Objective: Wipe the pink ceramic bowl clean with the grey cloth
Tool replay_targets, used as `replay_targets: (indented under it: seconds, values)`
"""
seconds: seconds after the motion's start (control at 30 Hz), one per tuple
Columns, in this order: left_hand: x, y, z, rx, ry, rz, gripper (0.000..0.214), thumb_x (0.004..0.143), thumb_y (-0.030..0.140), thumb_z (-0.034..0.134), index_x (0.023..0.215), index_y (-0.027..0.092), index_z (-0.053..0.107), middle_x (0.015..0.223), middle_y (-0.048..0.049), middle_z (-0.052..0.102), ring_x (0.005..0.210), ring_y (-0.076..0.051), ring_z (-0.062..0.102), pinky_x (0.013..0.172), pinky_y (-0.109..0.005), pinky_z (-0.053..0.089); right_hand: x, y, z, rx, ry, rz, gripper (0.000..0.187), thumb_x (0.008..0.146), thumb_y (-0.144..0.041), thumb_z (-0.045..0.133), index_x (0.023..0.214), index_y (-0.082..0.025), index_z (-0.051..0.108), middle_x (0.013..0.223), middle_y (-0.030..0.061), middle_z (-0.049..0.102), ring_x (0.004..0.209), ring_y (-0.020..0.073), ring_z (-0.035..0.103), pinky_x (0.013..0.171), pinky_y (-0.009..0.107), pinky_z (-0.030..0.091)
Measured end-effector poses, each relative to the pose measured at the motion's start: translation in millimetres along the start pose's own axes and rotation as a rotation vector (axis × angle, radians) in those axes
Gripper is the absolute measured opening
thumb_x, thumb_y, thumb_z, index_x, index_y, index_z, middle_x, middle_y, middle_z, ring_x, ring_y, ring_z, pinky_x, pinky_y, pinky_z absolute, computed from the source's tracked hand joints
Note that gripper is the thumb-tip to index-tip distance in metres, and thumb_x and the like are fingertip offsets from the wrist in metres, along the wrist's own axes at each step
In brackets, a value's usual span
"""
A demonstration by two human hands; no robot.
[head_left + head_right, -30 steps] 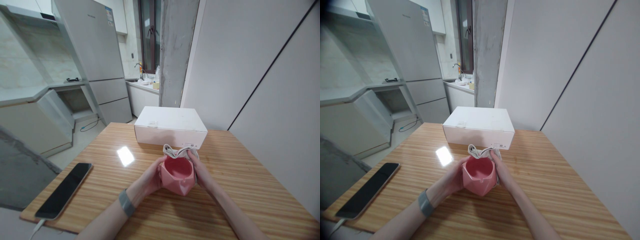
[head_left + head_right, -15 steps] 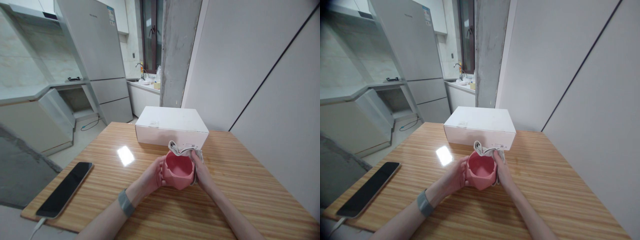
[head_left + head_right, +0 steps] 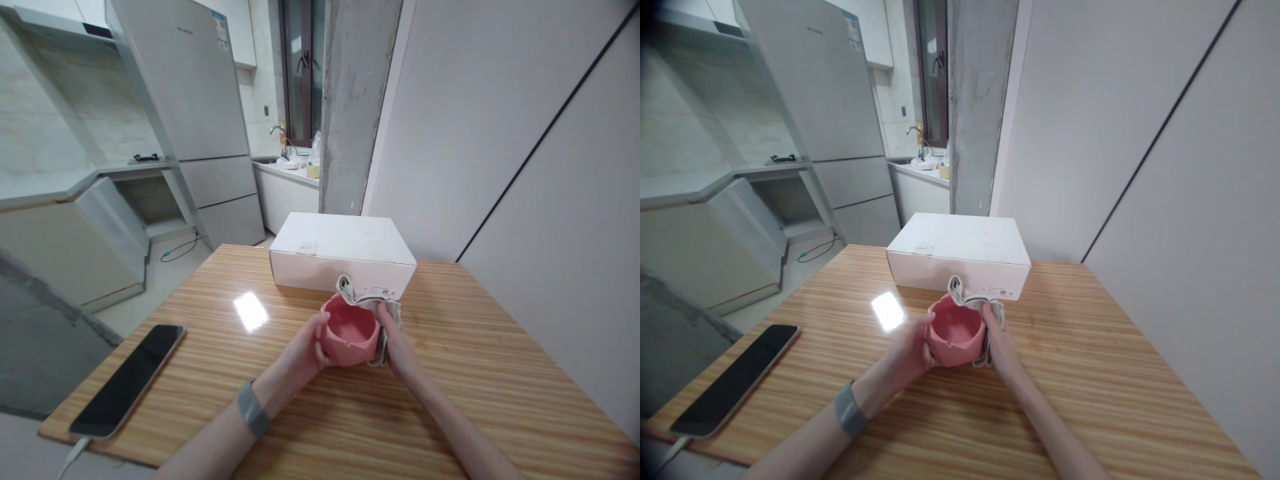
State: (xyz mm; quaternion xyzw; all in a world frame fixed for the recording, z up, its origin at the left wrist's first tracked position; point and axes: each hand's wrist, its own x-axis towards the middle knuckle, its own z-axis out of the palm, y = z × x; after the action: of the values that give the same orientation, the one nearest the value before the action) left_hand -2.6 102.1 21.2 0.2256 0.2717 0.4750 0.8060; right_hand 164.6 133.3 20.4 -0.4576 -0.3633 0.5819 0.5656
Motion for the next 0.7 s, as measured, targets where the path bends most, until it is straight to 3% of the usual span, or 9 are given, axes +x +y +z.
replay_targets:
  seconds: [0.13,0.33,0.5,0.7]
  values:
    - [-2,0,1.5,0.029,-0.036,0.032,0.040,0.087,0.032,0.057,0.124,0.017,0.060,0.121,-0.0115,0.066,0.102,-0.023,0.065,0.073,-0.029,0.056,5,4,-2,0.019,0.015,-0.046,0.050,0.069,-0.062,0.070,0.104,-0.026,0.072,0.118,0.0017,0.070,0.123,0.0289,0.055,0.111,0.040,0.037]
    - [-5,7,0.9,0.039,-0.098,-0.185,0.050,0.090,0.050,0.049,0.121,0.013,0.061,0.099,-0.0114,0.073,0.070,-0.017,0.068,0.057,-0.028,0.058,10,2,-11,0.038,-0.034,0.027,0.046,0.071,-0.060,0.069,0.104,-0.028,0.072,0.116,0.0001,0.071,0.126,0.0283,0.053,0.111,0.040,0.037]
    - [-4,10,0.0,0.016,-0.079,-0.287,0.052,0.088,0.053,0.048,0.114,0.011,0.064,0.085,-0.0099,0.074,0.063,-0.019,0.067,0.048,-0.031,0.057,5,-3,-11,0.080,-0.136,0.127,0.045,0.070,-0.061,0.070,0.097,-0.025,0.074,0.106,0.0053,0.075,0.118,0.0315,0.059,0.103,0.044,0.045]
    - [-2,3,-1.4,0.005,-0.078,-0.127,0.048,0.088,0.044,0.051,0.124,0.012,0.060,0.110,-0.0141,0.070,0.082,-0.025,0.070,0.058,-0.035,0.059,6,2,-8,-0.010,-0.013,-0.012,0.050,0.071,-0.063,0.068,0.102,-0.025,0.073,0.110,0.0035,0.074,0.115,0.0280,0.061,0.105,0.041,0.042]
